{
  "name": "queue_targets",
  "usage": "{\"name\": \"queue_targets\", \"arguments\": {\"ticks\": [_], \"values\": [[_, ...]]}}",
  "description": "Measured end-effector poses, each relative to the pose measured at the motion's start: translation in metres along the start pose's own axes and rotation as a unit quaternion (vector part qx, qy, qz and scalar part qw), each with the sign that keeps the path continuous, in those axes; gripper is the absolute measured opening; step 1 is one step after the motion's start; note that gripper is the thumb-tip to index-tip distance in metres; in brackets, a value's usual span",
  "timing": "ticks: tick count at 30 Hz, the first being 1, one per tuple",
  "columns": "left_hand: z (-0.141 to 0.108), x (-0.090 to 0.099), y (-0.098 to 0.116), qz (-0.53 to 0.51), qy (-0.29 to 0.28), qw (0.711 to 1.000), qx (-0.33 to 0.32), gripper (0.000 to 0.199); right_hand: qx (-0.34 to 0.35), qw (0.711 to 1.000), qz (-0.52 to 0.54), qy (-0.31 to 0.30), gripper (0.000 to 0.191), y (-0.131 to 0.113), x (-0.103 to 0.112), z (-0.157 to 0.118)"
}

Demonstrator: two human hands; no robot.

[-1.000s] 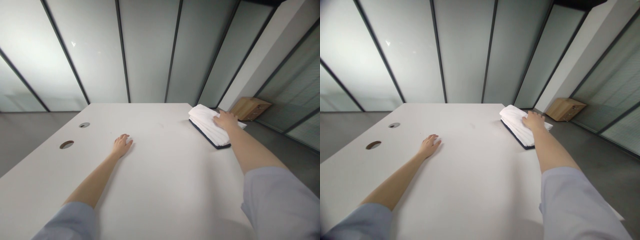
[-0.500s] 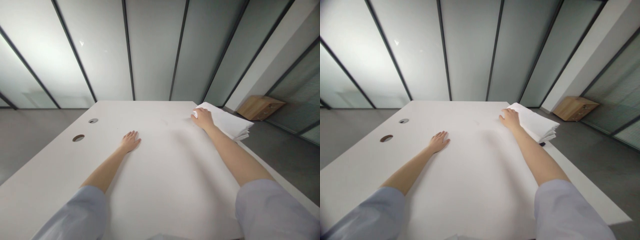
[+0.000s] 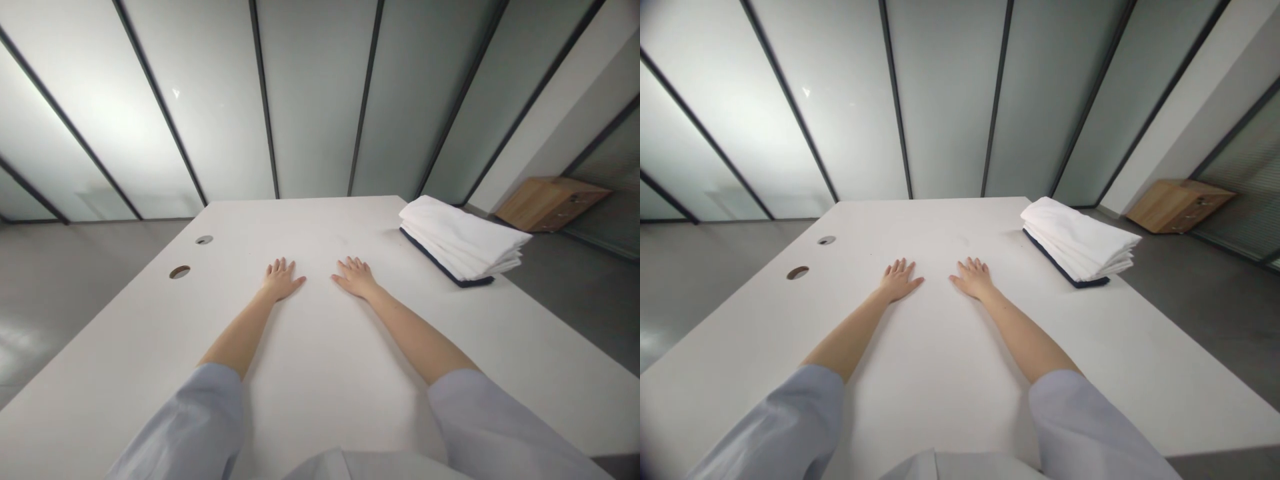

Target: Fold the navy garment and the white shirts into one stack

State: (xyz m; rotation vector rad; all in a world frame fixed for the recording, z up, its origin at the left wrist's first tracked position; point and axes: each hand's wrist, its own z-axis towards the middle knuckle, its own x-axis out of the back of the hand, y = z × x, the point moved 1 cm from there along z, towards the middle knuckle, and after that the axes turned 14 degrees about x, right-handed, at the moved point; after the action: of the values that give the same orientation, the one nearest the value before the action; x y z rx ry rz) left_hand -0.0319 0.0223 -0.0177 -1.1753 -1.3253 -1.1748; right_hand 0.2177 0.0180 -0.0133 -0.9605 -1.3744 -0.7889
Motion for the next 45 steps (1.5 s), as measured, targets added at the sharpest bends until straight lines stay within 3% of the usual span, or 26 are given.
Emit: {"name": "queue_targets", "arguments": {"ticks": [6, 45], "values": [[-0.0028, -0.0004, 0.0014, -0.006, -0.010, 1.000, -0.005, 0.095, -0.001, 0.999, 0.010, -0.032, 0.085, 0.0030, 0.0021, -0.0007], [-0.0088, 0.0067, 0.0038, 0.019, -0.016, 1.000, 0.003, 0.091, 0.004, 1.000, 0.003, -0.024, 0.087, 0.0034, -0.0014, 0.0003]]}}
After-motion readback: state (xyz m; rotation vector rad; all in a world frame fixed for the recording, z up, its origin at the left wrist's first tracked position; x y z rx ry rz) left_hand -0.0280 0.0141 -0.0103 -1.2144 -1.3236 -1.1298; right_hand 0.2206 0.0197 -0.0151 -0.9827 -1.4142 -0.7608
